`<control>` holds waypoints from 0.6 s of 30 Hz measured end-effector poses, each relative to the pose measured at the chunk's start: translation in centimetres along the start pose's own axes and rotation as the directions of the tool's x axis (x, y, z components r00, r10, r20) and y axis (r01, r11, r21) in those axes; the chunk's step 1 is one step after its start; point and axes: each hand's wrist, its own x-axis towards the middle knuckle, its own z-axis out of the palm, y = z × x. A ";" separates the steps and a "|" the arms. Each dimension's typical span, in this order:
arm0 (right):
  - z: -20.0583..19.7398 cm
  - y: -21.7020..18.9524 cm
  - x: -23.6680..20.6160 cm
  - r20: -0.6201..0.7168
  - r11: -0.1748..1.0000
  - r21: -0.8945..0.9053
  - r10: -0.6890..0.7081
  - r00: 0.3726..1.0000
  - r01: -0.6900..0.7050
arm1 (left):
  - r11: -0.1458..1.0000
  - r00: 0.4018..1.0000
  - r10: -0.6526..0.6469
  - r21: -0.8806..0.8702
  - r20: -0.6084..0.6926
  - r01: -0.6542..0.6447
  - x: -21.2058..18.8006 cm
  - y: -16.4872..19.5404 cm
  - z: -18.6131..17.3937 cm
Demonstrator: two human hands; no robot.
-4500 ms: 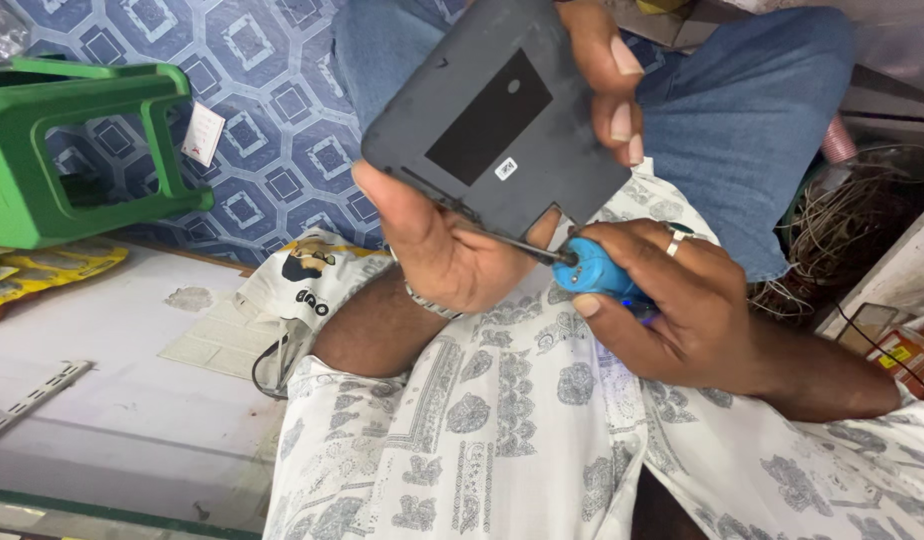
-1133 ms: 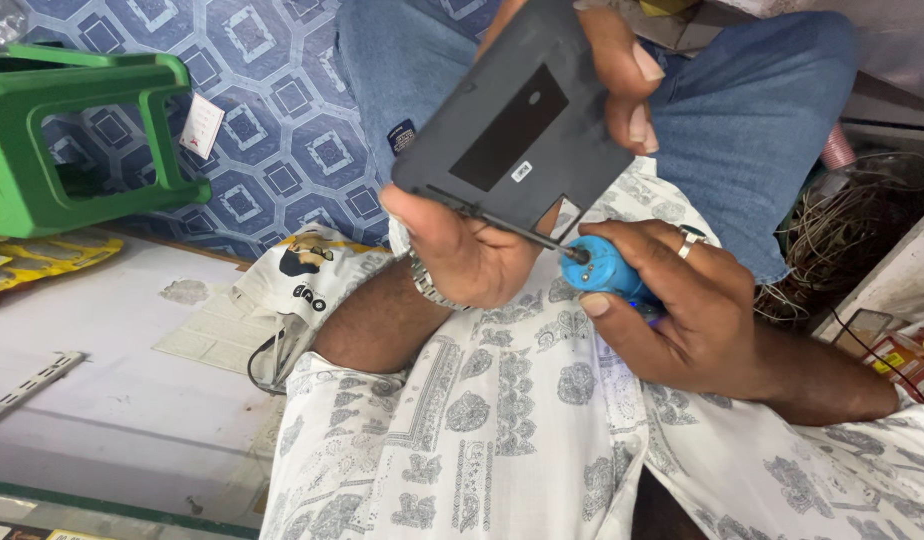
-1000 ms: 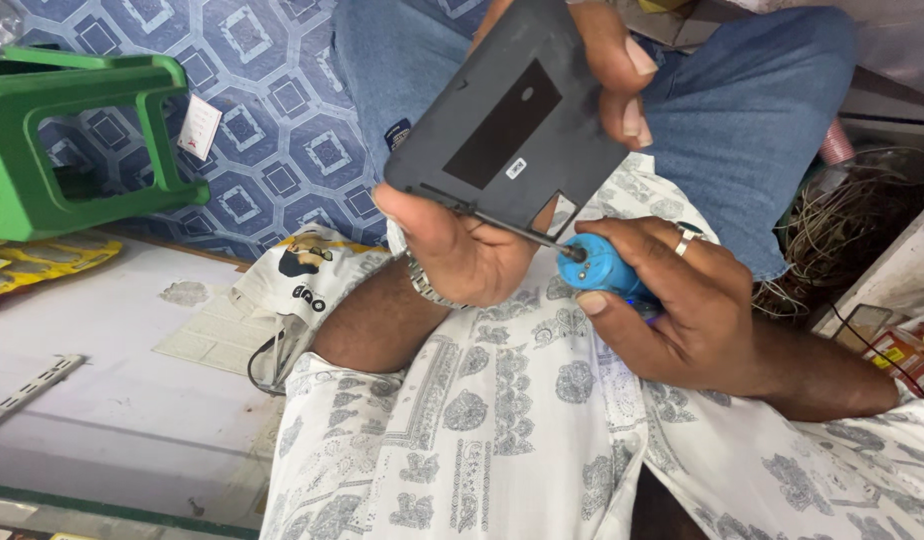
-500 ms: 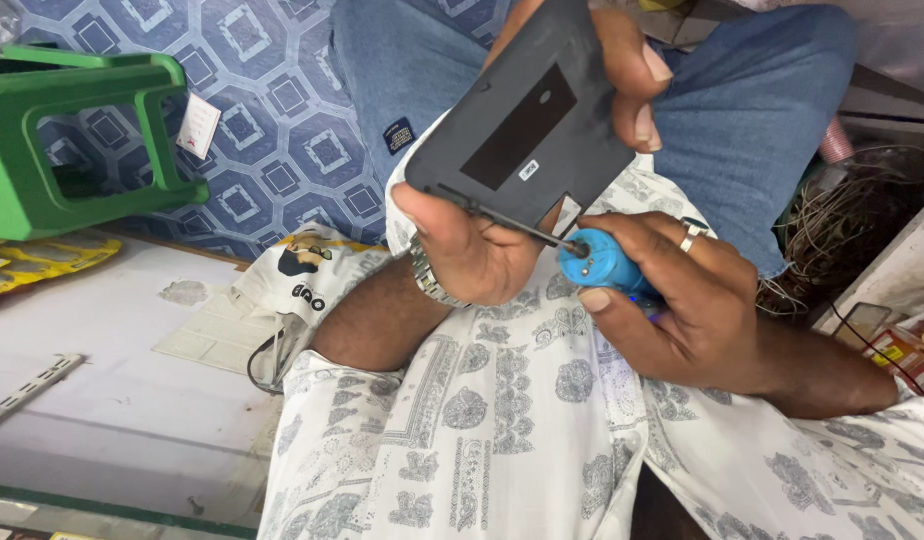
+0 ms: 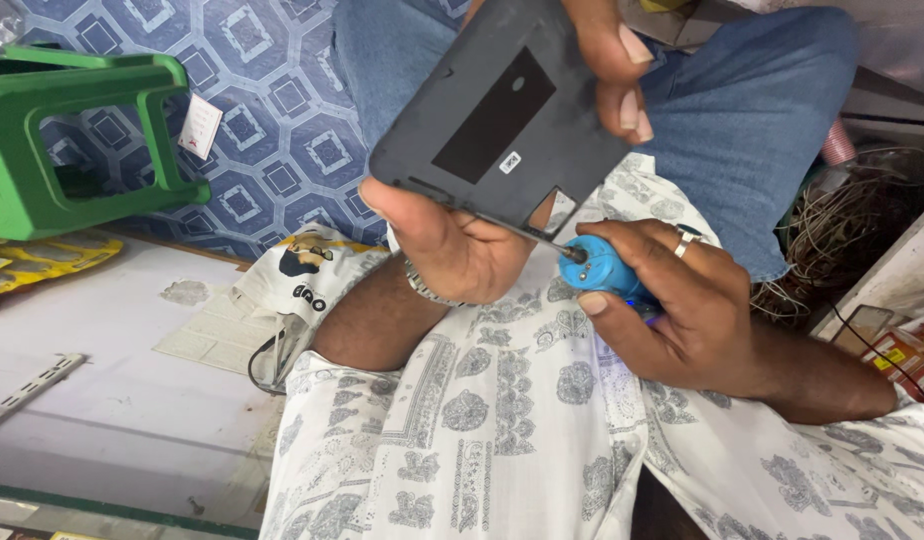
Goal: The person sits on the floor of a phone repair shop and uses a blue electric screwdriver to unscrew screws from the back cover of a smartphone held in their other hand. They repeatedly turn the phone over and reposition it to reach screws along different edges of the cover.
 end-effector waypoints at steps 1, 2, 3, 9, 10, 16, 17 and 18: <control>0.0 0.0 0.0 0.002 1.000 0.004 0.002 1.000 -0.002 | 1.000 1.000 -0.007 -0.009 -0.005 0.007 0.1 0.0 0.1; 0.0 0.0 0.0 0.002 1.000 0.001 0.002 1.000 -0.002 | 0.999 0.999 -0.030 -0.016 -0.017 0.029 0.0 0.1 0.2; -0.1 0.0 0.1 0.004 1.000 -0.001 0.001 1.000 -0.001 | 0.999 0.999 -0.030 -0.019 -0.020 0.030 0.1 0.1 0.2; -0.1 -0.1 0.4 -0.010 1.000 -0.008 -0.004 1.000 0.004 | 0.999 0.999 -0.047 0.014 -0.019 0.047 0.2 0.4 0.3; -0.1 -0.1 0.5 -0.007 1.000 -0.005 -0.008 1.000 0.008 | 0.998 0.998 -0.052 0.017 -0.023 0.053 0.2 0.5 0.3; 0.0 0.0 0.6 -0.029 0.999 0.018 -0.035 0.999 0.035 | 0.997 0.997 -0.077 -0.018 -0.019 0.077 -0.1 0.5 0.2; -0.1 0.0 0.6 -0.026 0.999 0.011 -0.033 0.999 0.033 | 0.997 0.997 -0.080 -0.009 -0.012 0.080 -0.1 0.5 0.1; -0.1 0.0 0.6 -0.021 0.999 0.006 -0.031 0.999 0.031 | 0.997 0.997 -0.082 -0.004 -0.012 0.082 -0.2 0.6 0.0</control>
